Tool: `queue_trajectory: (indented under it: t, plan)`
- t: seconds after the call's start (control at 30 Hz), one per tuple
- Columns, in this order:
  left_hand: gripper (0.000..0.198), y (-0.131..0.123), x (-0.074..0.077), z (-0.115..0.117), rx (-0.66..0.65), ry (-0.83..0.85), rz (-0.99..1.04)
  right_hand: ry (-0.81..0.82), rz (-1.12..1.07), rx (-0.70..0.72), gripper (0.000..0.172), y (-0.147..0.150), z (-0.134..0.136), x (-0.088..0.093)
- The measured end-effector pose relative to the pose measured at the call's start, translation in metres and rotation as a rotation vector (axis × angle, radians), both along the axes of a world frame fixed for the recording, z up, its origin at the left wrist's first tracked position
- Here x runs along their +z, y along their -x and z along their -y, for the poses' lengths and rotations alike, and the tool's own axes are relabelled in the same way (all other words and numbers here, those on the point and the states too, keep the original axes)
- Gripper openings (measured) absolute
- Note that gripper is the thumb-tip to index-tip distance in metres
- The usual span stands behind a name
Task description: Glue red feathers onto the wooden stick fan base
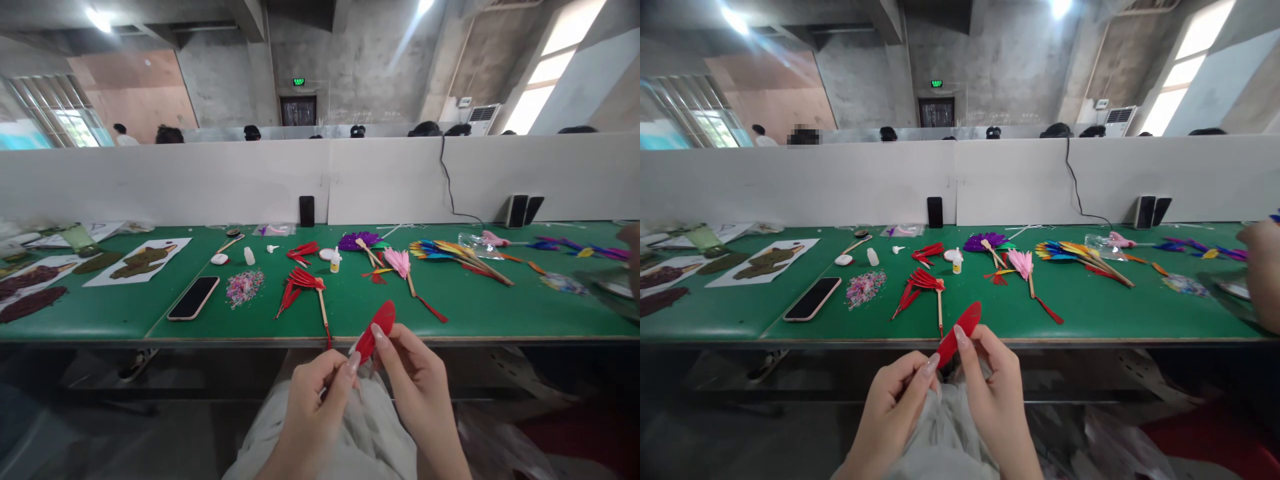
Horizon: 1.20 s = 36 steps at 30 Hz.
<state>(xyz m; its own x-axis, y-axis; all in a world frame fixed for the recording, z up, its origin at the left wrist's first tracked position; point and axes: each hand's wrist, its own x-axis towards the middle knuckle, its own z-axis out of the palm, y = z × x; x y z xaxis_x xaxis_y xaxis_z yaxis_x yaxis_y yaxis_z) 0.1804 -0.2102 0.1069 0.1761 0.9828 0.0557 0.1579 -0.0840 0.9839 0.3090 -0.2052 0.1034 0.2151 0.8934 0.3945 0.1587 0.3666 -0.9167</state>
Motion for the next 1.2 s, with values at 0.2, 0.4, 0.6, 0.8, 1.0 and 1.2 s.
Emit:
queue_trajectory:
  t: [0.2, 0.4, 0.6, 0.8, 1.0, 1.2]
  plan:
    - [0.040, -0.001, -0.002, 0.000, -0.004, 0.004, 0.022, -0.053, 0.029, -0.004, 0.029, 0.003, -0.002, -0.005]
    - [0.040, -0.003, 0.000, 0.002, 0.009, 0.026, 0.063, -0.050, 0.043, -0.019, 0.031, 0.005, -0.002, -0.007]
    - [0.041, -0.004, 0.002, 0.004, 0.038, 0.062, 0.097, -0.032, 0.043, -0.018, 0.032, 0.004, -0.003, -0.009]
    - [0.043, -0.004, 0.002, 0.005, 0.040, 0.090, 0.069, -0.058, 0.088, -0.057, 0.031, 0.005, -0.003, -0.009]
    - [0.043, -0.003, -0.002, 0.001, 0.016, 0.027, 0.066, -0.072, 0.127, -0.101, 0.029, 0.003, -0.002, -0.010]
    - [0.042, -0.004, 0.000, 0.002, 0.030, 0.034, 0.057, -0.071, 0.141, -0.122, 0.026, 0.005, -0.002, -0.011]
